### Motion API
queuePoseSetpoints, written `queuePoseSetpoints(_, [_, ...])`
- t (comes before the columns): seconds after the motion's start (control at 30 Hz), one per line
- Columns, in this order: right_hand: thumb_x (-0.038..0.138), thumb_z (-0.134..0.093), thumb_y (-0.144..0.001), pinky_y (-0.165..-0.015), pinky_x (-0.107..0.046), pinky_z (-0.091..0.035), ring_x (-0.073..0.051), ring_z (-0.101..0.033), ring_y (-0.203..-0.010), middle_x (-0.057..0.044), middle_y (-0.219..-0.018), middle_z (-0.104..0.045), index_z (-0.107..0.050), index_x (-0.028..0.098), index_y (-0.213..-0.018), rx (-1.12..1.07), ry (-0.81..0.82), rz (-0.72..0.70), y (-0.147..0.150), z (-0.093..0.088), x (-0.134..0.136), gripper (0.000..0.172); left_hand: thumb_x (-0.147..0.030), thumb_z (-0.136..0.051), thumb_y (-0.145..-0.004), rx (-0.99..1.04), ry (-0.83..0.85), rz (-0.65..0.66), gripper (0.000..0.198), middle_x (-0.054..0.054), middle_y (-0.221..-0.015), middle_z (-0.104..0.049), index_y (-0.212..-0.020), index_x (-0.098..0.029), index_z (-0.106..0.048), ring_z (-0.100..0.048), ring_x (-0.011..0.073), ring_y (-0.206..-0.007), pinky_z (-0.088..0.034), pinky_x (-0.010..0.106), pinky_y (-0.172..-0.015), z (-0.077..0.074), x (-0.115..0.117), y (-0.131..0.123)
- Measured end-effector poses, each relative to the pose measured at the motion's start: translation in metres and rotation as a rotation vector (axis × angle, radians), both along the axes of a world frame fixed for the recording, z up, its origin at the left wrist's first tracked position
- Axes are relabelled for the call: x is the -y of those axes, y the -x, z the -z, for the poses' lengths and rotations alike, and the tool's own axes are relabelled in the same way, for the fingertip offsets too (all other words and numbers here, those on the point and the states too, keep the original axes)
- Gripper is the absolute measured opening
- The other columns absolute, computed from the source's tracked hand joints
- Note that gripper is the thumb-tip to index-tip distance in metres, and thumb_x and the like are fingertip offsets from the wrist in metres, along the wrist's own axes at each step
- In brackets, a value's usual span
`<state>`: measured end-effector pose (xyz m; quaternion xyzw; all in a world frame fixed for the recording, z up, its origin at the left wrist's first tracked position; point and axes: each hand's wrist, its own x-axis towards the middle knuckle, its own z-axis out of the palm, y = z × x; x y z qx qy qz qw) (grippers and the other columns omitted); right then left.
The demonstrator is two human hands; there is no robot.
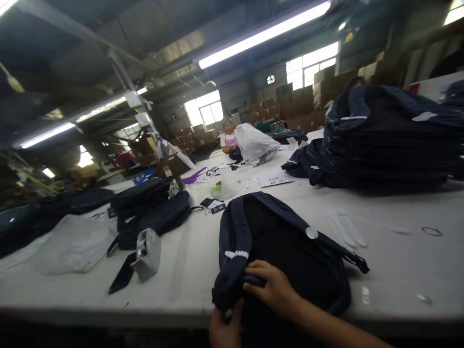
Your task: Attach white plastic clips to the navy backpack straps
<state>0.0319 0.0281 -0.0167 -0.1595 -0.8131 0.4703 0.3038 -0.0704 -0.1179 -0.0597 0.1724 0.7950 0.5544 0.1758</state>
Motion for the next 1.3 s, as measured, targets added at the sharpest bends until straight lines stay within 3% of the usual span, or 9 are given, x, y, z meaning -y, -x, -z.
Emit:
queuePoseSetpoints(0.13, [0.038, -0.059, -0.083, -0.088, -0.032, -0.05, -0.02, -0.064, -0.094, -0.002, -0.1, -0.069, -0.072, 0.026, -0.098, 0.018, 0.038, -0.096, 0.006, -0.011, -0.01, 0.023, -0.04, -0.072, -0.072, 0.289, -0.364, -0.026, 0.047, 0.009, -0.101, -0.072, -0.11, -0.013, -0.063, -0.064, 0.0268, -0.099, -0.051, 0.037, -0.086, 0.001, 0.002, -0.004])
queuePoseSetpoints(0.27, [0.041, -0.058, -0.084, -0.087, -0.033, -0.051, -0.02, -0.065, -0.093, -0.003, -0.1, -0.069, -0.071, 0.024, -0.097, 0.046, -0.02, -0.047, 0.011, -0.004, -0.009, 0.025, -0.042, -0.071, -0.073, 0.4, -0.498, -0.13, 0.039, 0.008, -0.088, -0.073, -0.096, -0.011, -0.068, -0.066, 0.022, -0.083, -0.051, 0.032, -0.076, 0.006, 0.003, -0.007])
queuePoseSetpoints(0.4, [0.04, -0.063, -0.081, -0.088, -0.035, -0.051, -0.022, -0.062, -0.099, -0.003, -0.111, -0.065, -0.066, 0.026, -0.108, 0.118, -0.247, 0.02, 0.01, 0.005, 0.003, 0.03, -0.042, -0.074, -0.07, 0.323, -0.528, -0.167, 0.039, 0.008, -0.09, -0.072, -0.093, -0.011, -0.069, -0.064, 0.0208, -0.085, -0.049, 0.029, -0.075, 0.009, 0.002, -0.008])
queuePoseSetpoints(0.53, [0.024, -0.071, -0.075, -0.088, -0.038, -0.052, -0.024, -0.056, -0.107, -0.003, -0.12, -0.061, -0.055, 0.028, -0.124, 0.178, -0.548, -0.068, 0.011, 0.006, 0.012, 0.052, -0.044, -0.071, -0.073, 0.453, -0.609, -0.191, 0.044, 0.009, -0.102, -0.071, -0.105, -0.014, -0.066, -0.064, 0.0229, -0.094, -0.049, 0.031, -0.079, 0.007, 0.001, -0.011])
queuePoseSetpoints(0.77, [0.024, -0.069, -0.078, -0.082, -0.032, -0.053, -0.02, -0.06, -0.096, -0.001, -0.108, -0.065, -0.061, 0.028, -0.114, 0.219, -0.591, -0.059, 0.023, 0.005, 0.009, 0.037, -0.045, -0.068, -0.075, 0.54, -0.657, -0.208, 0.045, 0.01, -0.105, -0.07, -0.109, -0.016, -0.063, -0.064, 0.0231, -0.094, -0.049, 0.03, -0.076, 0.012, 0.003, -0.012])
queuePoseSetpoints(0.87, [0.024, -0.066, -0.08, -0.076, -0.033, -0.053, -0.021, -0.059, -0.094, -0.003, -0.106, -0.064, -0.057, 0.027, -0.118, 0.277, -0.729, -0.014, 0.027, 0.005, 0.013, 0.04, -0.047, -0.065, -0.077, 0.559, -0.669, -0.214, 0.045, 0.01, -0.109, -0.068, -0.111, -0.018, -0.061, -0.064, 0.0236, -0.097, -0.05, 0.03, -0.074, 0.016, 0.004, -0.01])
queuePoseSetpoints(1.07, [0.017, -0.066, -0.079, -0.077, -0.033, -0.05, -0.022, -0.057, -0.092, -0.004, -0.1, -0.064, -0.055, 0.022, -0.119, 0.302, -0.913, -0.023, 0.031, 0.01, 0.024, 0.042, -0.04, -0.071, -0.074, 0.365, -0.604, -0.21, 0.047, 0.011, -0.116, -0.065, -0.114, -0.017, -0.059, -0.059, 0.025, -0.11, -0.044, 0.034, -0.094, 0.012, 0.006, -0.015])
queuePoseSetpoints(1.17, [0.016, -0.065, -0.08, -0.076, -0.032, -0.048, -0.021, -0.057, -0.089, -0.004, -0.098, -0.064, -0.057, 0.022, -0.116, 0.282, -0.948, -0.043, 0.031, 0.009, 0.025, 0.038, -0.034, -0.076, -0.068, 0.332, -0.538, -0.171, 0.049, 0.011, -0.109, -0.068, -0.11, -0.015, -0.061, -0.061, 0.0266, -0.104, -0.046, 0.036, -0.091, 0.009, 0.005, -0.015])
queuePoseSetpoints(1.3, [0.017, -0.061, -0.083, -0.074, -0.035, -0.048, -0.022, -0.058, -0.088, -0.005, -0.1, -0.065, -0.059, 0.024, -0.117, 0.272, -1.004, -0.069, 0.026, 0.011, 0.026, 0.035, -0.038, -0.071, -0.07, 0.314, -0.471, -0.181, 0.036, 0.011, -0.095, -0.072, -0.095, -0.012, -0.068, -0.065, 0.0272, -0.092, -0.049, 0.034, -0.081, 0.016, 0.001, -0.007])
